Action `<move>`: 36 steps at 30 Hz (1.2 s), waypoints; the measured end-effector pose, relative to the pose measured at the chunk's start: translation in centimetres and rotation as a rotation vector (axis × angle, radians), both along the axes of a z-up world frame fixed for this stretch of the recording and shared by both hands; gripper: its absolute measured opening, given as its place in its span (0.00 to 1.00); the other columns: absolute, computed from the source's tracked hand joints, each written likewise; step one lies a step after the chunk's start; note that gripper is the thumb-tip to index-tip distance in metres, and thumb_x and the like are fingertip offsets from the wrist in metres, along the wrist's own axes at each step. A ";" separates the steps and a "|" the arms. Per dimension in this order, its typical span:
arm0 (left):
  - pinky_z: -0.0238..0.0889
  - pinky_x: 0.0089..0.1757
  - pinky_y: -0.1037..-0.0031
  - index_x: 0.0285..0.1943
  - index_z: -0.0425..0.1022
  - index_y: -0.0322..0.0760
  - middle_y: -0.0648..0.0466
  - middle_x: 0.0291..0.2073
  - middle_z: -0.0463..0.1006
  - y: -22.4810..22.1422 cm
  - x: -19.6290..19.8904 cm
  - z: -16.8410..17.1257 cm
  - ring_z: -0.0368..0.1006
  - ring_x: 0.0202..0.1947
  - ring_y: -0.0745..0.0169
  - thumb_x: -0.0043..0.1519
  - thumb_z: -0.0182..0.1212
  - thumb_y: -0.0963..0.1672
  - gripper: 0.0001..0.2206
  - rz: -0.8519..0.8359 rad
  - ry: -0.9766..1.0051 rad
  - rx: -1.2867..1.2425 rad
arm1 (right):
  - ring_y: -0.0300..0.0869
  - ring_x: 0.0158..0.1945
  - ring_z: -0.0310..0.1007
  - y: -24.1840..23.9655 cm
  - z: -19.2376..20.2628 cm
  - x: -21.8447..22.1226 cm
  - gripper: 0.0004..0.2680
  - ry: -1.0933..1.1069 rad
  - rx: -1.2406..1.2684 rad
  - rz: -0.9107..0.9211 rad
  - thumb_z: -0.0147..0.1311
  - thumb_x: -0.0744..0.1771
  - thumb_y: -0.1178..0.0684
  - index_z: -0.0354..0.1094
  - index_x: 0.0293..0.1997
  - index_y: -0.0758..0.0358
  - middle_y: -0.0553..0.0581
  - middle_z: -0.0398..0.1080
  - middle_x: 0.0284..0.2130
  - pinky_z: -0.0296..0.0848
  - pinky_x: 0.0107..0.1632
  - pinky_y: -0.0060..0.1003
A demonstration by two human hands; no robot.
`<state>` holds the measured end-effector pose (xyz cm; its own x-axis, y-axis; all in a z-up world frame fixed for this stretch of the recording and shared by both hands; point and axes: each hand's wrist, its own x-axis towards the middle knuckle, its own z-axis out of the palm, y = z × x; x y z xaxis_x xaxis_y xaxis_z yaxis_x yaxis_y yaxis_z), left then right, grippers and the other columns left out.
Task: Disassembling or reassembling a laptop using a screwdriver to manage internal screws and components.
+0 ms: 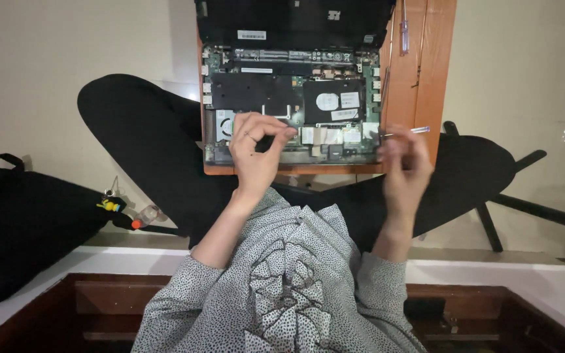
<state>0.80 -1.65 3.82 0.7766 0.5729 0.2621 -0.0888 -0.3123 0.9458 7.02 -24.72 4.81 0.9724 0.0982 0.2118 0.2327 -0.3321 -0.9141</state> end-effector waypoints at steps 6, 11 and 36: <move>0.60 0.52 0.67 0.29 0.81 0.44 0.64 0.30 0.78 1.0 1.2 2.2 0.68 0.42 0.65 0.61 0.71 0.44 0.08 0.000 0.052 -0.039 | 0.45 0.41 0.77 4.4 2.5 -0.7 0.04 0.016 0.087 0.212 0.53 0.69 0.66 0.75 0.43 0.69 0.66 0.74 0.49 0.79 0.43 0.38; 0.56 0.53 0.66 0.29 0.81 0.46 0.65 0.30 0.77 0.7 1.5 2.2 0.68 0.43 0.66 0.63 0.69 0.47 0.09 0.007 0.114 -0.075 | 0.49 0.48 0.78 8.5 4.6 -0.9 0.05 -0.184 -0.066 0.240 0.65 0.64 0.65 0.78 0.40 0.63 0.61 0.75 0.48 0.75 0.54 0.41; 0.53 0.50 0.68 0.26 0.80 0.43 0.63 0.27 0.78 0.2 0.8 0.2 0.70 0.41 0.63 0.59 0.75 0.44 0.10 0.067 0.181 0.093 | 0.47 0.44 0.76 11.1 1.3 -1.0 0.05 -0.306 -0.187 0.286 0.64 0.63 0.64 0.77 0.40 0.65 0.56 0.76 0.46 0.78 0.46 0.38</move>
<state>1.57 -1.42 4.07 0.7769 0.6045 0.1758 0.1037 -0.3983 0.9114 6.04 -13.60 6.08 0.7962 0.4176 0.4378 0.5887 -0.3680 -0.7197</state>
